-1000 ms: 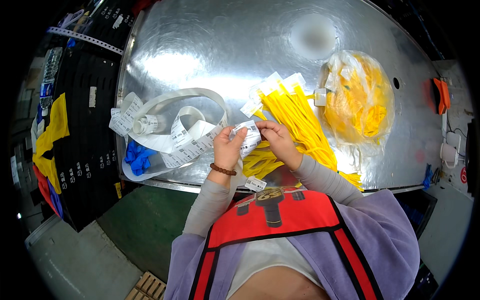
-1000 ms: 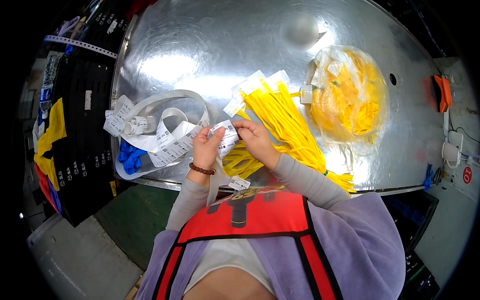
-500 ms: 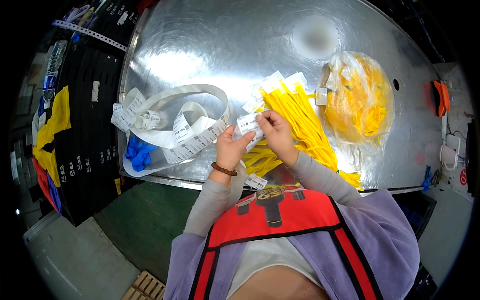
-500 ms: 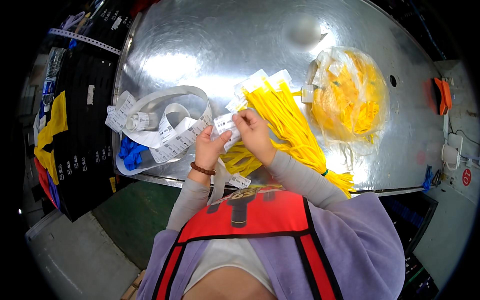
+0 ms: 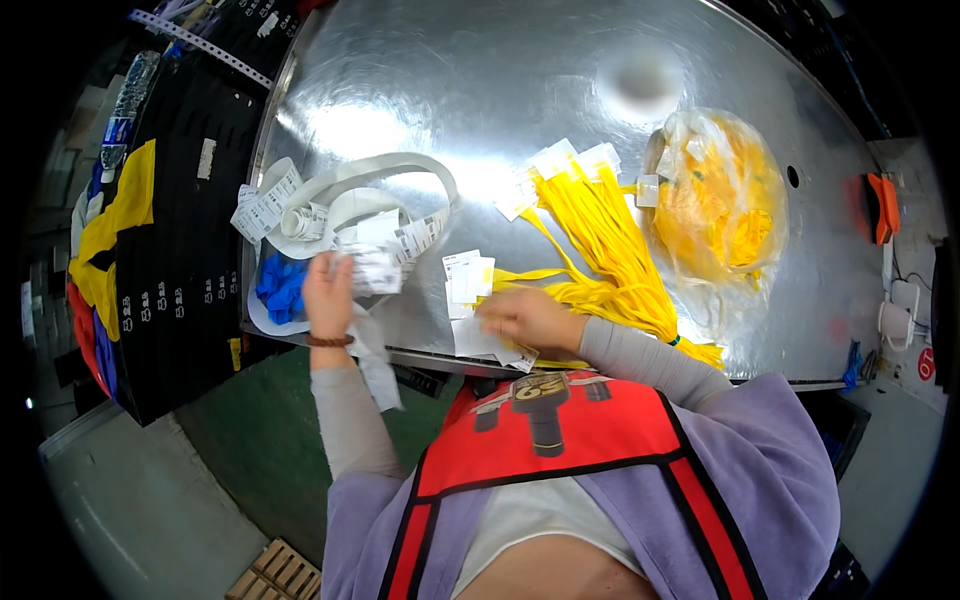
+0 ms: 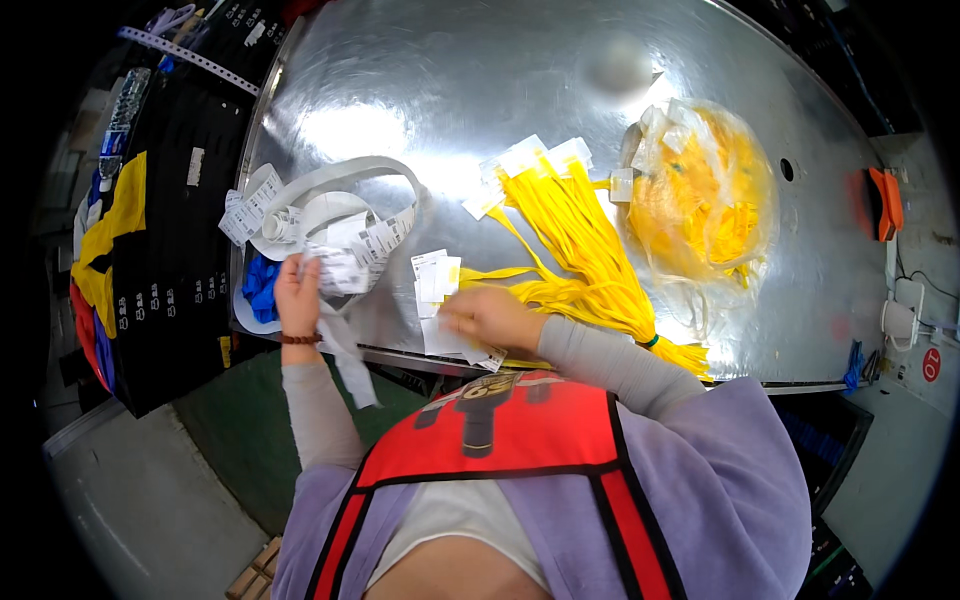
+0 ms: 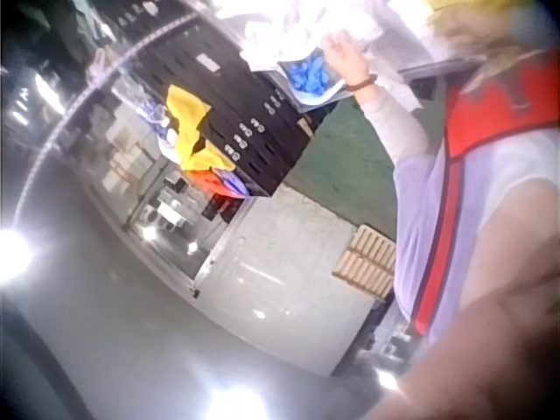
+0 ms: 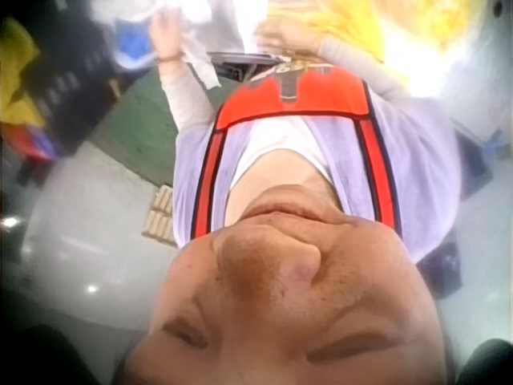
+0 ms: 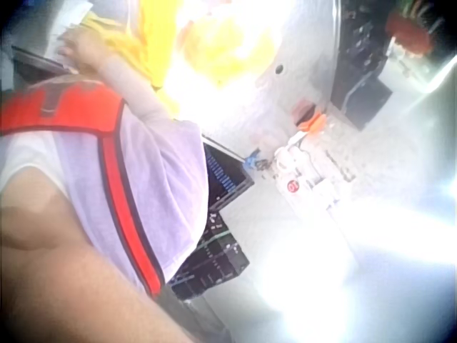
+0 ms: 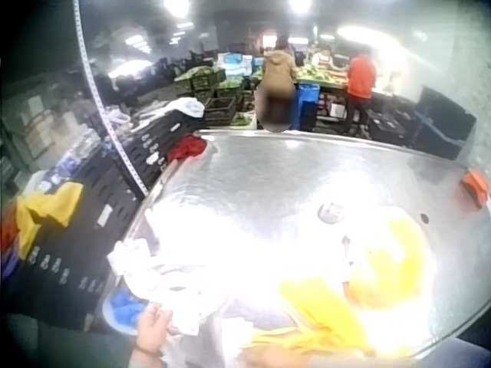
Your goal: The person repeatedly picks up small white labels from a roll and attaches them to bundles of yellow rubber bands on a stainless steel table. The person handles the labels and bundles one at a time, placing the labeled bundles back on the table.
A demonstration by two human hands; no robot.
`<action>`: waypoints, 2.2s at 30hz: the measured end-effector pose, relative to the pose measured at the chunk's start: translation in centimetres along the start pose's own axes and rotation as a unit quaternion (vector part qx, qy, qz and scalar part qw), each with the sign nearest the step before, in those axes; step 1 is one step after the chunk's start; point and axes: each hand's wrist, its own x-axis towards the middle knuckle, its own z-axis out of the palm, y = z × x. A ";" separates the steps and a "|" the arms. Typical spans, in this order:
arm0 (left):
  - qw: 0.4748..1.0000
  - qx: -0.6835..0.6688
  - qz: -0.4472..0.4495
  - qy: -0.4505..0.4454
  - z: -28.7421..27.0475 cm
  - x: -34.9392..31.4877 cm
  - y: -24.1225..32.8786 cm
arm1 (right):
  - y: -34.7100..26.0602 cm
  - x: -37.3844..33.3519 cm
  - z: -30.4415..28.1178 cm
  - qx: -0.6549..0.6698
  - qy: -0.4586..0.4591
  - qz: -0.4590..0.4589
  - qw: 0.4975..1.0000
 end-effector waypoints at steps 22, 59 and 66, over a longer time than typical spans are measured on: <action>0.941 -0.233 -0.065 -0.238 13.2 -2.2 7.8 | 4.8 3.2 -6.0 0.046 0.288 0.256 0.922; 0.895 -0.362 -0.226 -0.128 17.7 -2.3 7.5 | 2.2 2.1 -5.6 0.163 0.201 0.203 0.944; 0.911 -0.339 -0.196 -0.126 17.6 -2.6 7.0 | 2.2 2.0 -5.3 0.109 0.223 0.148 0.957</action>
